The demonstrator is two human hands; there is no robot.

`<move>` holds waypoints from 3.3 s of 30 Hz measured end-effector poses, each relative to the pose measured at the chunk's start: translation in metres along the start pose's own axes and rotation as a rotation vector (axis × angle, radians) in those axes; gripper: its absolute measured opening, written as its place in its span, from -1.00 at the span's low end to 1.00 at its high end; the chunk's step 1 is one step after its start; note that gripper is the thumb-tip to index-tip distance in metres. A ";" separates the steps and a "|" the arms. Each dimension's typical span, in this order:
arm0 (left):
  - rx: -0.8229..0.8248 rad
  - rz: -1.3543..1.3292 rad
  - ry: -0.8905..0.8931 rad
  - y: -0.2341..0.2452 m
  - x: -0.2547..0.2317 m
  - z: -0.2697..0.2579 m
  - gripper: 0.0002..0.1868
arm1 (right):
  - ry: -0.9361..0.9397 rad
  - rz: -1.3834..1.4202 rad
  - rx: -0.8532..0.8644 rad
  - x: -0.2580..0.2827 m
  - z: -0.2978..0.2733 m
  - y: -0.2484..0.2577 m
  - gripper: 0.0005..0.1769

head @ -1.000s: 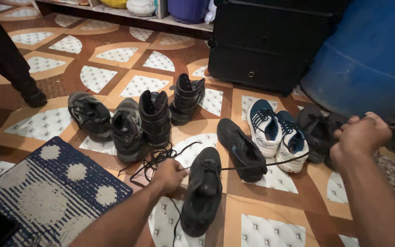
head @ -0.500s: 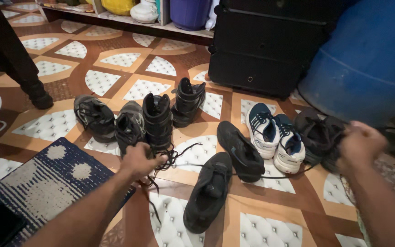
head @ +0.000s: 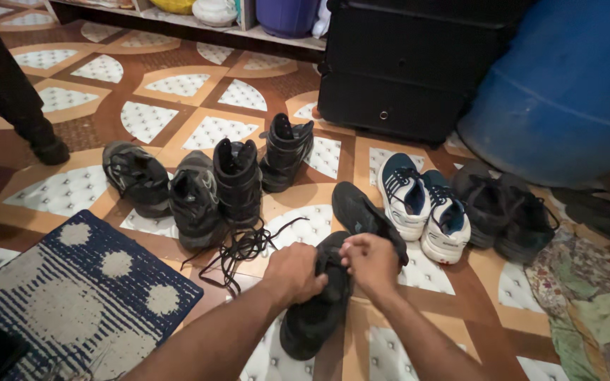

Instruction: The person removes laces from several shoes and then re-laces them one by one. They handle multiple pairs of sneakers and boots, pulling out laces, threading them back through eyelets, and tying knots.

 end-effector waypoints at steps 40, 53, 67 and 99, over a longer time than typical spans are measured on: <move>-0.643 -1.121 0.365 -0.044 0.140 0.104 -0.69 | 0.367 -0.694 -0.305 0.025 -0.066 -0.026 0.03; -0.255 -1.008 0.722 0.077 0.288 0.024 -0.77 | 0.173 -0.536 -0.303 0.016 -0.064 -0.026 0.07; 0.032 -0.522 0.591 -0.027 0.107 0.070 -0.33 | 0.089 -0.468 -0.212 0.020 -0.064 -0.027 -0.03; -0.934 -1.424 0.287 0.234 0.158 0.001 -0.82 | 0.171 -0.412 -0.224 0.009 -0.060 -0.024 -0.16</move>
Point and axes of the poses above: each hand's wrist, its own z-axis towards the middle knuckle, its own y-axis out of the back of the hand, x = y × z, the point moved 5 cm from there along z, towards the middle knuckle, and after that the axes turned 1 degree about y, right-handed, at the moved point
